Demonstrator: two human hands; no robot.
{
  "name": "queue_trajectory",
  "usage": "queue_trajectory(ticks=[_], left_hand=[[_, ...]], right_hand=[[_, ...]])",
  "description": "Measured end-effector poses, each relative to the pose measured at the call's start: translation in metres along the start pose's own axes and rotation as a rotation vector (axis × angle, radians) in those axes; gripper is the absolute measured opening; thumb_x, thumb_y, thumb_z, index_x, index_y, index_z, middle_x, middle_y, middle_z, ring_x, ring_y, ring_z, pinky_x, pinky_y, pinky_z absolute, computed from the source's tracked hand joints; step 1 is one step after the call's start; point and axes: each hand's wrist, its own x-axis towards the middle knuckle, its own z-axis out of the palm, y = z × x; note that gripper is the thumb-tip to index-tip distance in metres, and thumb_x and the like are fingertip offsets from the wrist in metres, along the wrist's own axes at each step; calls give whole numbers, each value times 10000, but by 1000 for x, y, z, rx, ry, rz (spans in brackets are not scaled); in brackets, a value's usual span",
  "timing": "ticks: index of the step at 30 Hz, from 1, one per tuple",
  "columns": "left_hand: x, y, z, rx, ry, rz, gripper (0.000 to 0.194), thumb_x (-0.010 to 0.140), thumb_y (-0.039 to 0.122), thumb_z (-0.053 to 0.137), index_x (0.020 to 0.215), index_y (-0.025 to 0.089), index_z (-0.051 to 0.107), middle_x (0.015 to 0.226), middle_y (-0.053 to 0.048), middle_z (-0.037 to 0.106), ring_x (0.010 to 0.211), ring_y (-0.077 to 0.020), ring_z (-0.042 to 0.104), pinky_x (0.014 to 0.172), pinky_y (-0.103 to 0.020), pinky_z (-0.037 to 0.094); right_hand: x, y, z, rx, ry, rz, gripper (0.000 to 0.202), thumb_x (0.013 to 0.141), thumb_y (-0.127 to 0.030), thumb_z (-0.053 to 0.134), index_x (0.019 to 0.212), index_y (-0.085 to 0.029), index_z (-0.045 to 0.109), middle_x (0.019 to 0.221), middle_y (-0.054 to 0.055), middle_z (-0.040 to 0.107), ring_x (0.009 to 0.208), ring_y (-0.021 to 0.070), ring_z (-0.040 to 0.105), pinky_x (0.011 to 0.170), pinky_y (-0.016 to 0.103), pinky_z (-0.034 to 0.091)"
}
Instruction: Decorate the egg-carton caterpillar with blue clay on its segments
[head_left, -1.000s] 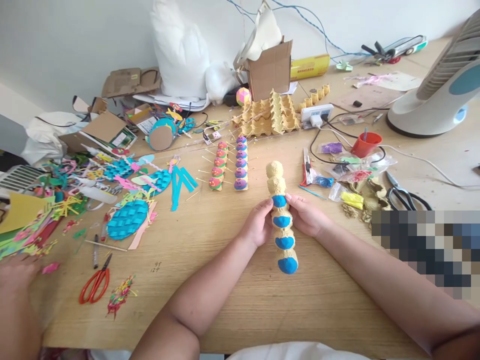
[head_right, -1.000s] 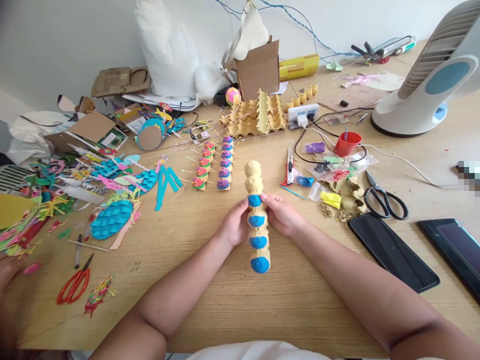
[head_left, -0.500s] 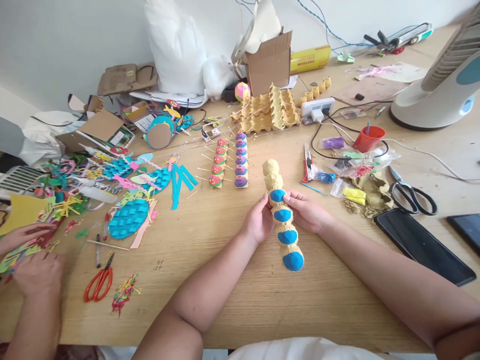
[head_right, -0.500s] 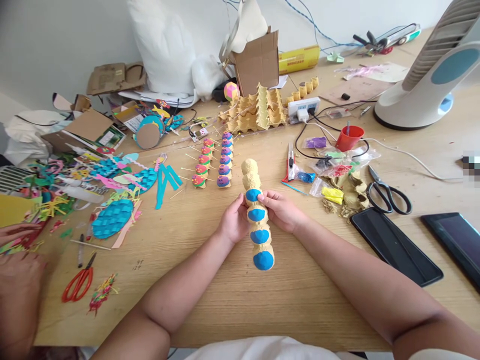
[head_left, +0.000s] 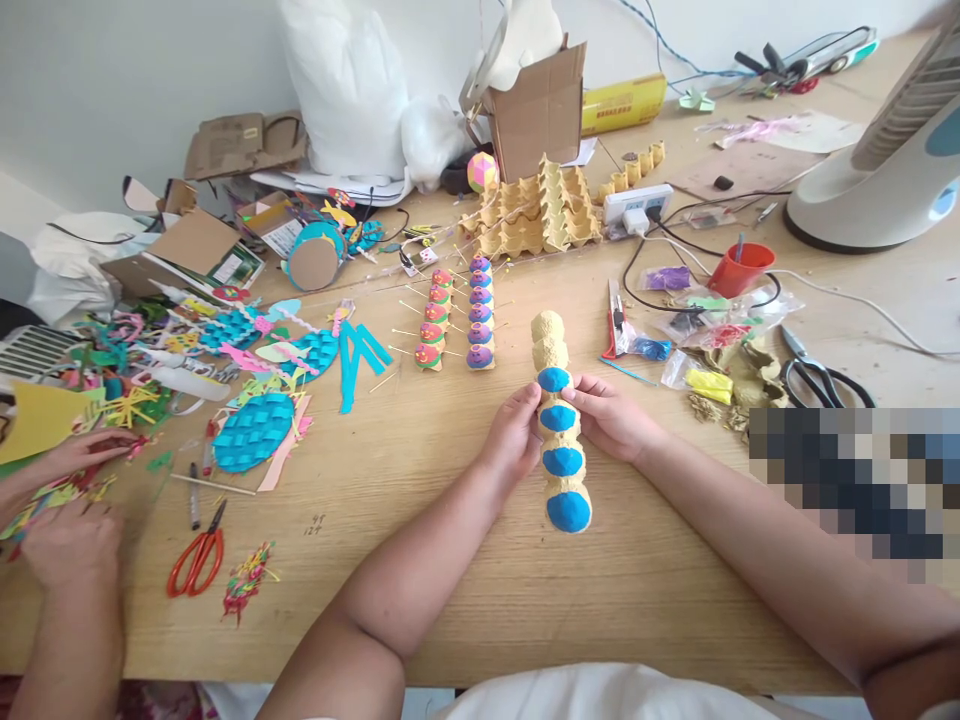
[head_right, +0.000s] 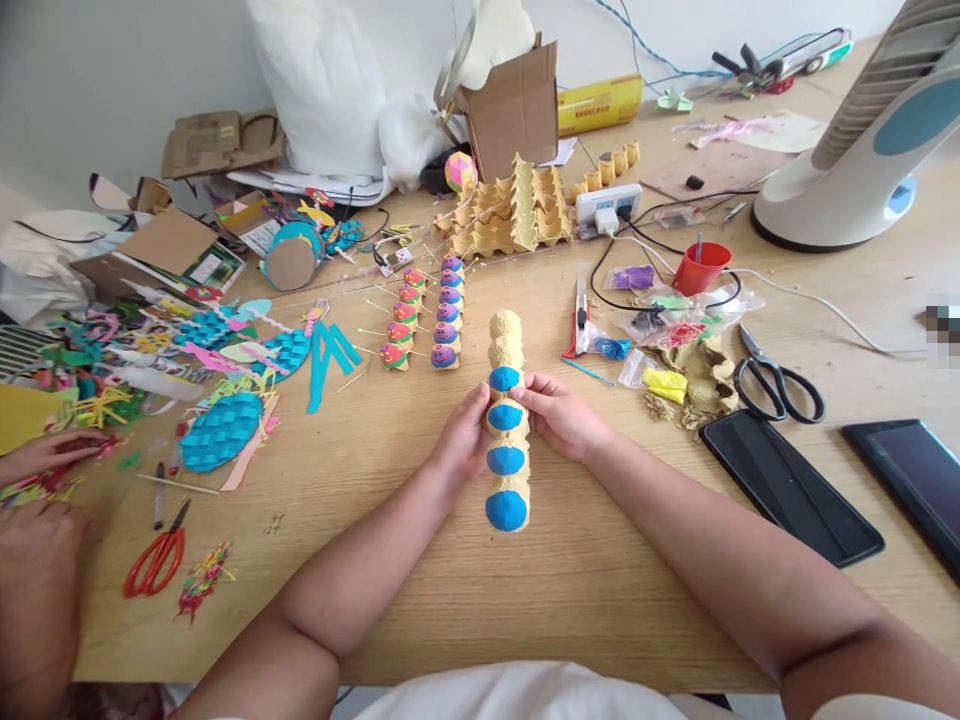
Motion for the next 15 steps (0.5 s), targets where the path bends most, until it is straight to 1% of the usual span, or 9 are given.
queue_trajectory(ticks=[2,4,8,13,15], left_hand=[[0,0,1,-5,17,14,443,687,471,1127,862,191,832,763,6,805,628,-106,667,635,-239,530],[-1,0,2,-5,42,21,389,690,411,1129,840,204,835,770,4,816,631,-107,671,641,-244,529],[-2,0,7,4,78,41,317,736,384,1098,804,216,838,773,-8,824,633,-122,671,657,-267,531],[-6,0,12,0,88,64,419,625,419,1147,824,190,859,786,-16,829,664,-118,676,690,-266,534],[-7,0,13,16,89,68,441,628,426,1145,854,176,861,796,-13,830,684,-113,686,715,-262,538]], right_hand=[[0,0,1,8,4,-8,519,610,-457,1192,842,-211,799,754,-38,786,657,127,700,655,267,577],[0,-1,2,-5,-3,-10,519,610,-461,1190,836,-207,799,746,-34,781,644,125,688,645,268,566],[-1,-2,5,-38,0,-23,534,596,-490,1189,840,-208,807,760,-22,790,655,133,692,668,280,575],[-2,0,7,-106,73,-87,569,555,-543,1187,803,-210,798,742,-17,777,640,133,661,639,281,542],[-2,0,8,-138,98,-121,564,543,-540,1187,771,-209,791,722,-17,767,629,128,636,627,277,521]])
